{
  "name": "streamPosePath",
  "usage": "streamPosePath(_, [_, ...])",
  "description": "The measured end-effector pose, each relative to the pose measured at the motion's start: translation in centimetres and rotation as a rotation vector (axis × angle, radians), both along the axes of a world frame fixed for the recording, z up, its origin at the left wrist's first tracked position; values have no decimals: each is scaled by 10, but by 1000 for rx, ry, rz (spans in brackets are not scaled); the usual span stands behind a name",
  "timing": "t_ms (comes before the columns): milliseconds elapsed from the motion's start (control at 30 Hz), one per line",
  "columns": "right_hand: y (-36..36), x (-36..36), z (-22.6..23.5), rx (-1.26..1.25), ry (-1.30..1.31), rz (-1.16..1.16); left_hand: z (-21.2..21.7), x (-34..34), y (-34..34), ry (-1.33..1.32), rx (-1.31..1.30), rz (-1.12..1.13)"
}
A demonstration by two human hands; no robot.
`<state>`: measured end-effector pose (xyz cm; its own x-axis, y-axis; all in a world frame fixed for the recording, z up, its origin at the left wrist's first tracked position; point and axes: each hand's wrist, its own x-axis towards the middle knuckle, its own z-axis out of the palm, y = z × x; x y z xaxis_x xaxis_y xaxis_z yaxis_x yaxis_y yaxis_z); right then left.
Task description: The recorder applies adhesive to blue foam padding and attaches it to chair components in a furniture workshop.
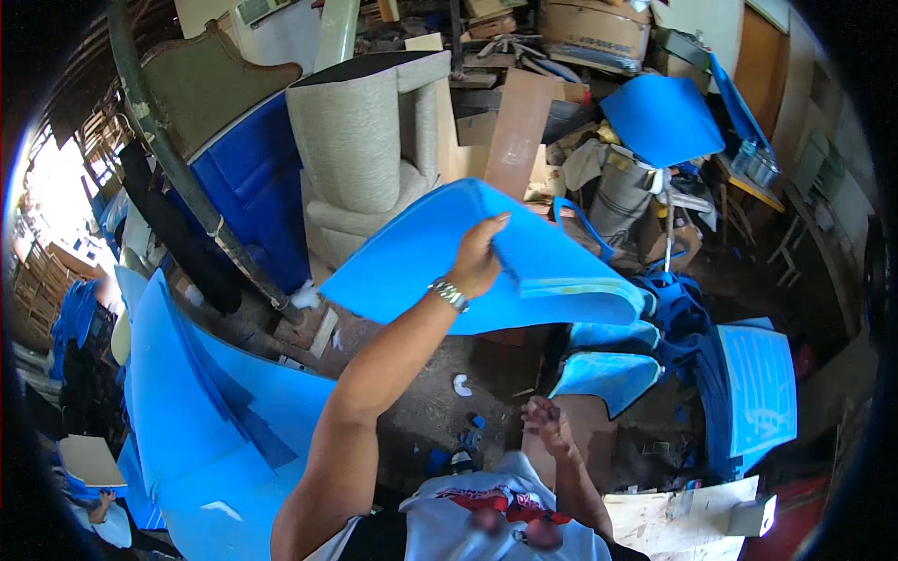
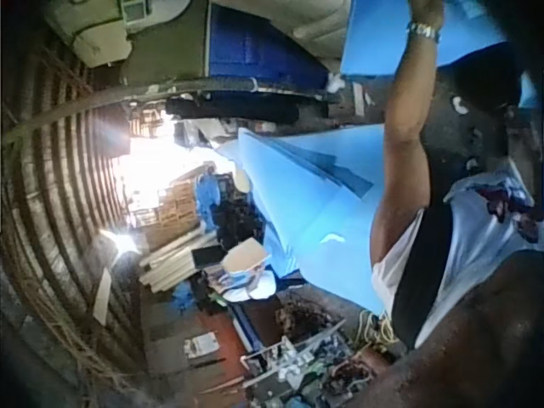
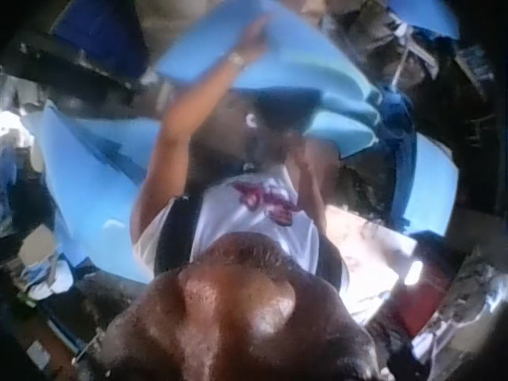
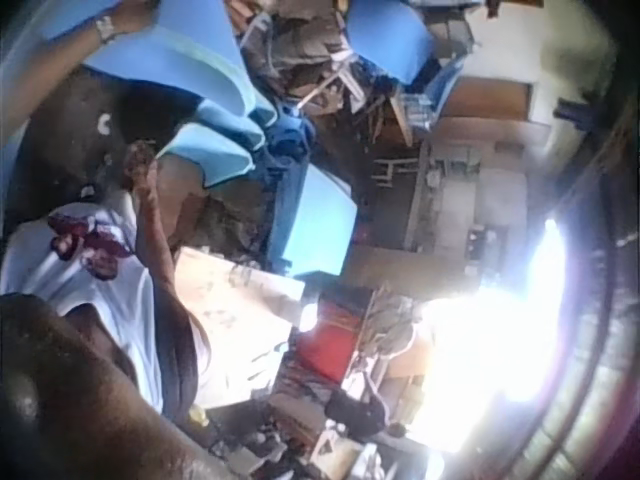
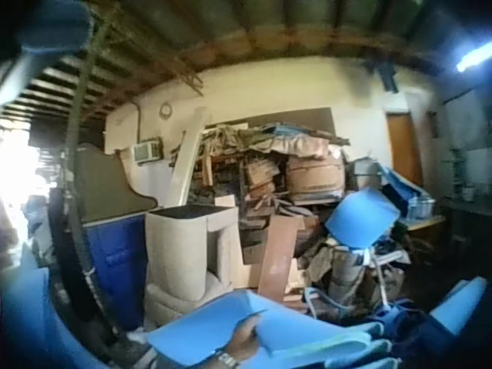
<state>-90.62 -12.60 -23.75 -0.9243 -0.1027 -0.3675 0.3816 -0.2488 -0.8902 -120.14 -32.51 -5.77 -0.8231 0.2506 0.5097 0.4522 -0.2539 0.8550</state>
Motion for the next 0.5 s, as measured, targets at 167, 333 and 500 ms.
streamPosePath(167, [6, -81, 24, 27, 49, -167, 46, -55, 39, 199, -17, -68])
streamPosePath(333, [30, -165, 23, 24, 98, -343, 106, -116, 76, -361, 423, -619])
streamPosePath(500, [61, -251, 14, 52, 59, -382, 102, -226, 130, -99, 150, -394])
